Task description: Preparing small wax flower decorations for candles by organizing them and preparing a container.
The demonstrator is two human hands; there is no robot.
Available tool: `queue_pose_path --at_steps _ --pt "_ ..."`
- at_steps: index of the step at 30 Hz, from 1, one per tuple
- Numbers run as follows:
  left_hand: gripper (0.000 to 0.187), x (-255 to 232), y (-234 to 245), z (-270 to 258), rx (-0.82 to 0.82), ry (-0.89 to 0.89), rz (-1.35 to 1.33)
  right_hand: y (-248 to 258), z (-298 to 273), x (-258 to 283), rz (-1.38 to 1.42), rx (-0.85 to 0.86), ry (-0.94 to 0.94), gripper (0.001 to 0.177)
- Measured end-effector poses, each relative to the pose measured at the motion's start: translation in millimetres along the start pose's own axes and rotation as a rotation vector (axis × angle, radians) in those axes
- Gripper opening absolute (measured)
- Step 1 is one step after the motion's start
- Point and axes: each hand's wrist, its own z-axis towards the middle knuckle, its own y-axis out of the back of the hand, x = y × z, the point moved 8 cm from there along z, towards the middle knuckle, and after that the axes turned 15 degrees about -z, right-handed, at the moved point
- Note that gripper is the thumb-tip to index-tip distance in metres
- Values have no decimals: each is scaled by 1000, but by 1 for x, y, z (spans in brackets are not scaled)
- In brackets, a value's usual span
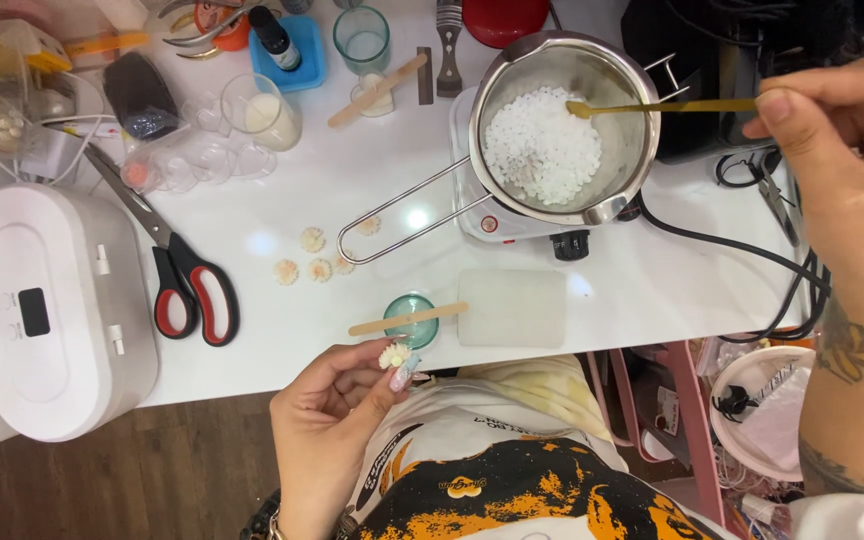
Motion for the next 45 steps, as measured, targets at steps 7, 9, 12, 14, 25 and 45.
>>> queue_pose_path --at_steps 7,9,12,14,25,45 --pt "30 1 3 -1 -9 -7 0 3 -5 3 26 7 26 10" --pt "30 1 2 0 -6 4 2 4 -8 10 15 65 63 9" --pt "31 2 1 1 -5 16 11 -5 -3 43 -44 134 89 9" --pt "31 4 0 1 -2 18 16 -8 -1 45 -51 129 88 9" --pt "32 7 5 5 32 -12 -11 -18 4 5 -39 83 34 9" --pt "31 -1 -2 1 55 10 -35 5 -30 -2 -75 116 52 7"
